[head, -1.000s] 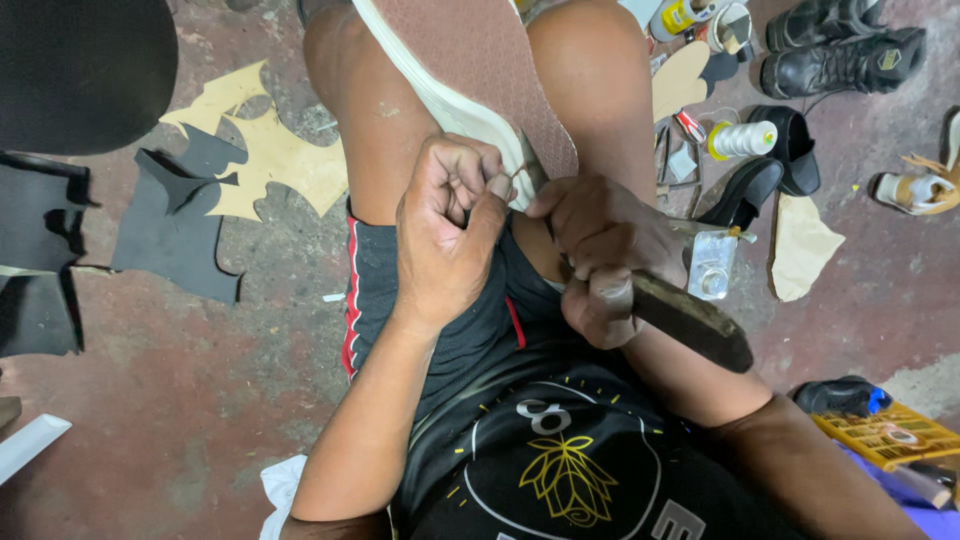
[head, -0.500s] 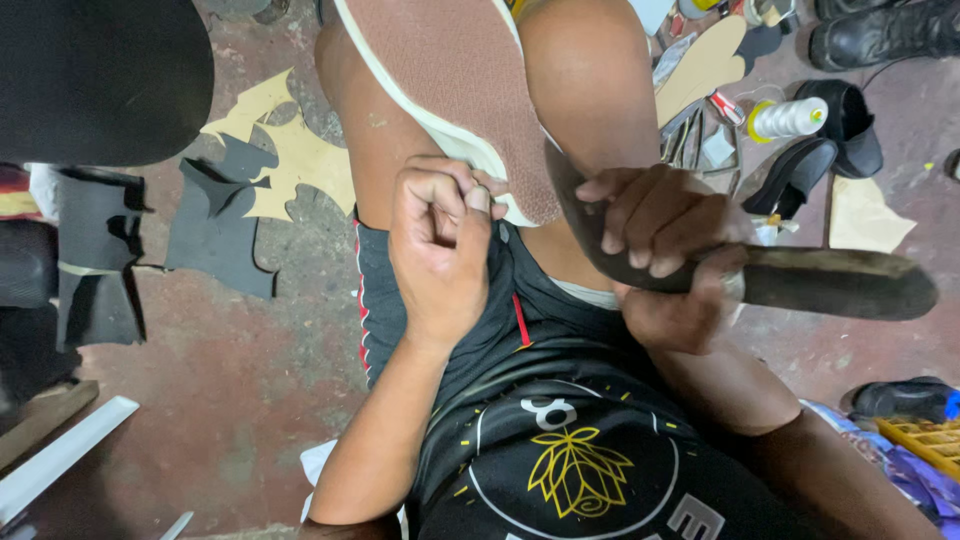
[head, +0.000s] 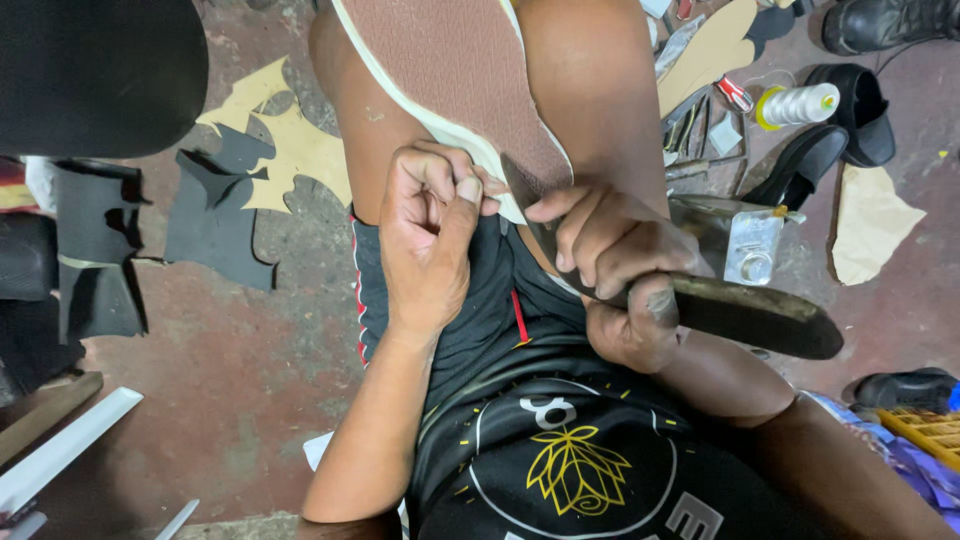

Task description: The person trims the edges of a rubber shoe sole using a curved blade and then hammers the sole onto a white shoe.

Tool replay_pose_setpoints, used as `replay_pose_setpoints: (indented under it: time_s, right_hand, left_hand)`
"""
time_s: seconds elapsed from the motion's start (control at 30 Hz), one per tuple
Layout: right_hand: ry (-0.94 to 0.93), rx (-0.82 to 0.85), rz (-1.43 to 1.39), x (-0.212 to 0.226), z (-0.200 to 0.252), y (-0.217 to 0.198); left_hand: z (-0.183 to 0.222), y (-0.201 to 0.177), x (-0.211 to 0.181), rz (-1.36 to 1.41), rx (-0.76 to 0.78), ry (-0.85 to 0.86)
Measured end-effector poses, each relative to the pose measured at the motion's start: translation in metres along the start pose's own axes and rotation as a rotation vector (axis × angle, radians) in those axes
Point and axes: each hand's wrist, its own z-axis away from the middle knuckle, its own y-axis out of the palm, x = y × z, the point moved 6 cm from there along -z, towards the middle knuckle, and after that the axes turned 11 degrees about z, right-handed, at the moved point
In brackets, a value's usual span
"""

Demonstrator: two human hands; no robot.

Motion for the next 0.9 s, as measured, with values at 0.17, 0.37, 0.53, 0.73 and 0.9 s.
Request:
replay_pose_setpoints:
  time_s: [0.17,0.37,0.53,0.73,0.9]
  right_hand:
    - [-0.038,0.002,0.057,0.002,-0.001,0.012]
    - [-0.117,0.043,0.148,0.008,-0.004,0.023]
    - [-0.159,0.138,0.268,0.023,0.001,0.027]
    - [-0.171,0.108,0.22,0.022,0.001,0.032]
    - [-0.159,0.125,0.23,0.028,0.006,0.033]
  left_hand:
    - [0.001,-0.002,-0.002,0.023,0.016,0.007]
    - [-0.002,-0.005,-0.002,0.041,0.035,0.015]
    - [-0.001,-0.007,-0.002,0.089,0.043,-0.024]
    - [-0.002,-0.008,-0.001,0.071,0.045,-0.018]
    - [-0.003,-0.008,0.001,0.136,0.048,-0.007]
